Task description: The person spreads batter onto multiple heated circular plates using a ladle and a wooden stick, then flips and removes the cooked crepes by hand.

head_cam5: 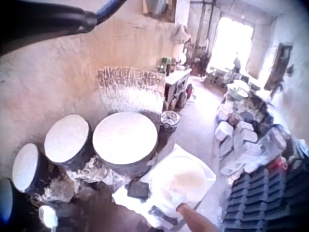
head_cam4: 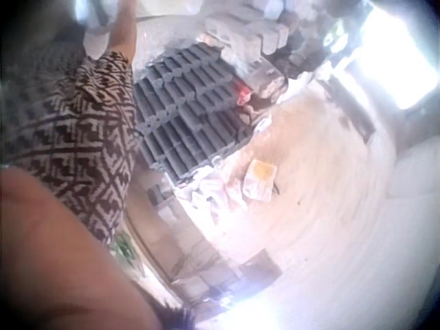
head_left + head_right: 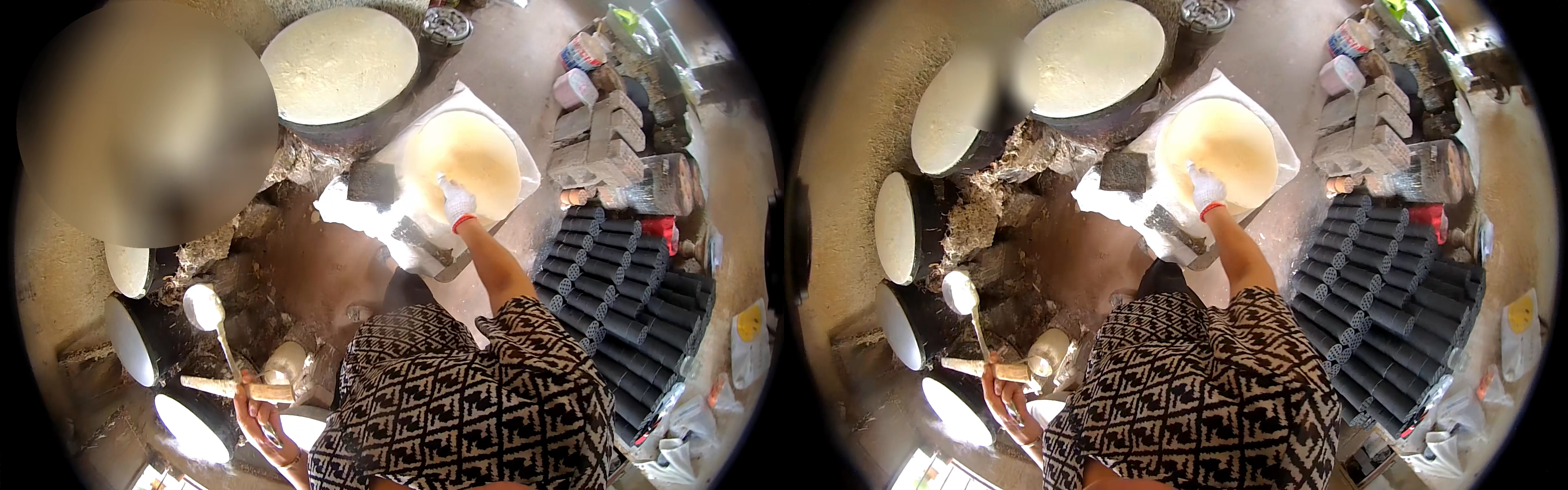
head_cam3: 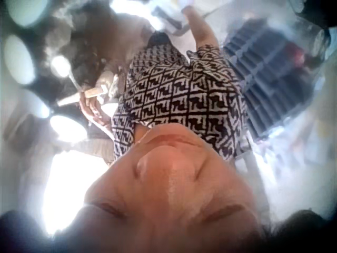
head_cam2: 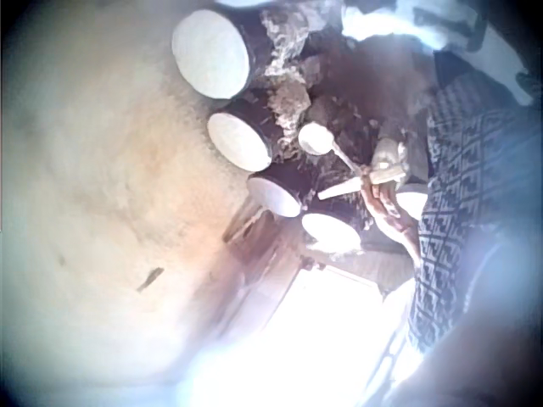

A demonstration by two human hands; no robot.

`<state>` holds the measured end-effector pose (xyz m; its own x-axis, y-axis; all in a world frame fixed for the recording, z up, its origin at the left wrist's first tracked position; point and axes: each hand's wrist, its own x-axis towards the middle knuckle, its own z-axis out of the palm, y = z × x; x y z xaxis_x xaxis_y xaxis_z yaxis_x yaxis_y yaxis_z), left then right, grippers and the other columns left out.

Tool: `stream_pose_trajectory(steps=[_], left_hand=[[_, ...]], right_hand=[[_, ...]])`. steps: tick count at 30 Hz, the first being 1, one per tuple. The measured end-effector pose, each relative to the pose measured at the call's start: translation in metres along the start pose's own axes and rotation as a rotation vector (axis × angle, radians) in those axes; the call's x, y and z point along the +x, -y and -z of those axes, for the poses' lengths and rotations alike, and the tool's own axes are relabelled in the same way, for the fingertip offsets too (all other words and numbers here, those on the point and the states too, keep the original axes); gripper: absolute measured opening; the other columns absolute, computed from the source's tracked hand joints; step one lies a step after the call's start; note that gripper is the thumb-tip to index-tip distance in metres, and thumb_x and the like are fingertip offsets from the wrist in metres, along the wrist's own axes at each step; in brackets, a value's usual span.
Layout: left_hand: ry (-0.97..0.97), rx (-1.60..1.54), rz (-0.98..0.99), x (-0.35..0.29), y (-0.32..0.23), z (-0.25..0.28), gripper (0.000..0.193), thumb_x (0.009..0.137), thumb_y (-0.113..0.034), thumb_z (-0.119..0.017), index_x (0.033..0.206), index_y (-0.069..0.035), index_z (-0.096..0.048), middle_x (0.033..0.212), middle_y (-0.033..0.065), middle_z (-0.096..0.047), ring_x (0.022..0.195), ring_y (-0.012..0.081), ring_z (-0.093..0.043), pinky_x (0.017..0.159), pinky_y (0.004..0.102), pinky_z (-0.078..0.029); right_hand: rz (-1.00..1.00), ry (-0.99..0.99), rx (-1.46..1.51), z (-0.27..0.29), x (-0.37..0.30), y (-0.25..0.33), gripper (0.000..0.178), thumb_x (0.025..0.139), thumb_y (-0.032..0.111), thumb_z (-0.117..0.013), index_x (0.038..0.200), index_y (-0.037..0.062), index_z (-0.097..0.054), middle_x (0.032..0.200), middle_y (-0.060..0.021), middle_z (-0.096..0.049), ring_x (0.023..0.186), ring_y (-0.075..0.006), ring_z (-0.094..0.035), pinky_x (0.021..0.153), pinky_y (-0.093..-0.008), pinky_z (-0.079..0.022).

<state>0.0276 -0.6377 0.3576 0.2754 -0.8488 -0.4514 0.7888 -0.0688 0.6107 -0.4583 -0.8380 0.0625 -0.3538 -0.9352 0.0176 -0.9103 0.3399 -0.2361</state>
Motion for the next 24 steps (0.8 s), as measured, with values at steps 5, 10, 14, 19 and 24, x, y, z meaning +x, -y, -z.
stream_pose_trajectory(steps=[5, 10, 14, 19, 24], left_hand=[[-0.169, -0.188, -0.085, 0.133, 0.052, -0.003, 0.035, 0.103, -0.018, -0.042, 0.126, 0.008, -0.049, 0.066, -0.0049, -0.035, 0.048, 0.0012, -0.023, 0.038, 0.0164, -0.020], [-0.234, -0.287, -0.151, 0.208, 0.078, 0.067, 0.040, 0.103, -0.016, -0.044, 0.132, 0.011, -0.044, 0.066, -0.0036, -0.037, 0.048, 0.0006, -0.024, 0.037, 0.0180, -0.019], [-0.252, -0.343, -0.211, 0.207, 0.081, 0.079, 0.038, 0.104, -0.016, -0.041, 0.130, 0.012, -0.045, 0.069, -0.0019, -0.039, 0.051, 0.0001, -0.029, 0.038, 0.0169, -0.023], [-0.507, -0.212, -0.329, 0.216, 0.082, 0.064, 0.038, 0.103, -0.015, -0.042, 0.130, 0.011, -0.045, 0.071, -0.0024, -0.044, 0.045, 0.0000, -0.025, 0.035, 0.0164, -0.023], [-0.392, -0.247, -0.368, 0.204, 0.062, 0.079, 0.036, 0.101, -0.011, -0.045, 0.129, 0.010, -0.043, 0.099, 0.0082, -0.060, 0.043, -0.0006, -0.024, 0.032, 0.0152, -0.024]], right_hand=[[0.091, 0.179, 0.041, -0.173, 0.124, 0.076, 0.046, 0.093, 0.012, -0.043, 0.136, 0.0262, -0.046, 0.111, -0.0117, -0.063, 0.099, -0.0309, -0.064, 0.082, -0.0432, -0.052], [0.237, 0.321, 0.094, -0.307, 0.161, 0.098, 0.057, 0.082, 0.021, -0.063, 0.136, 0.0219, -0.047, 0.118, -0.0124, -0.061, 0.106, -0.0322, -0.060, 0.086, -0.0451, -0.050], [0.418, 0.201, 0.186, -0.274, 0.175, 0.197, 0.100, 0.060, 0.048, -0.084, 0.145, 0.0207, -0.037, 0.147, -0.0099, -0.040, 0.132, -0.0360, -0.040, 0.108, -0.0495, -0.034], [0.724, 0.109, -0.118, -0.341, 0.207, 0.295, 0.082, 0.069, 0.047, -0.076, 0.138, 0.0144, -0.044, 0.143, -0.0168, -0.043, 0.130, -0.0332, -0.042, 0.105, -0.0460, -0.038], [0.592, 0.233, 0.095, -0.359, 0.204, 0.314, 0.067, 0.090, 0.051, -0.053, 0.138, 0.0058, -0.046, 0.132, -0.0220, -0.055, 0.118, -0.0378, -0.055, 0.101, -0.0460, -0.042]])
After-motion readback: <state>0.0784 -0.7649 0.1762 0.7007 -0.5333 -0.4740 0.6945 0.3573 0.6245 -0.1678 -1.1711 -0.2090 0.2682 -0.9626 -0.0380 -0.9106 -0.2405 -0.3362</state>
